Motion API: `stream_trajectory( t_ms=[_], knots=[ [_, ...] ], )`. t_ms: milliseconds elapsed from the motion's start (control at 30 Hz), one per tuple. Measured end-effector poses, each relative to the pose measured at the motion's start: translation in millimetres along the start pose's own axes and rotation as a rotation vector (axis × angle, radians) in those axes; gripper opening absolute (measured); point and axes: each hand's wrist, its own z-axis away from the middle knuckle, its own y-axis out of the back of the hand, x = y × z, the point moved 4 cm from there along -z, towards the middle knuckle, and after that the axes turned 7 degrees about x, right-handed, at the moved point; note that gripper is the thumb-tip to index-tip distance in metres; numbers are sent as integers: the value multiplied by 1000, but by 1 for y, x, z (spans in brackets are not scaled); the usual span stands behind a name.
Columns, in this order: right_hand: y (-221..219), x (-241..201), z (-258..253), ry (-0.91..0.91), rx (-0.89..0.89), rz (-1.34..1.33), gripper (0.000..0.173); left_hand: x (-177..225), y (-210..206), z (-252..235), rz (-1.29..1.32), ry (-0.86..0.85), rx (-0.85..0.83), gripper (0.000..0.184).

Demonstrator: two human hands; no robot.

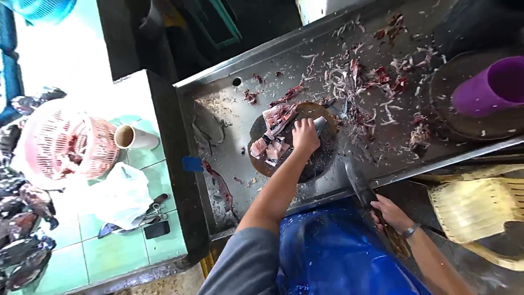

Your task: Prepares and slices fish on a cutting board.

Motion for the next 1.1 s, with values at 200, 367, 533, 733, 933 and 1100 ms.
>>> stream_trajectory(
  t_ms=[200,367,533,733,933,1100],
  knots=[
    [3,12,-10,17,-24,-125,32,13,13,-12,-217,35,-180,79],
    [3,8,-17,30,-81,-63,33,-7,37,-59,-252,-44,-357,35],
    [-3,-8,-16,85,-71,-42,29,-37,33,-70,-103,-22,-463,45],
    [-31,-45,-18,260,99,609,42,-52,-11,26,580,505,-388,44],
    [-83,-91,-30,358,233,1044,42,-54,-33,65,482,489,-251,40],
    [-107,-114,-41,396,277,1175,35,-57,-36,64,491,471,-253,38]
  ],
)
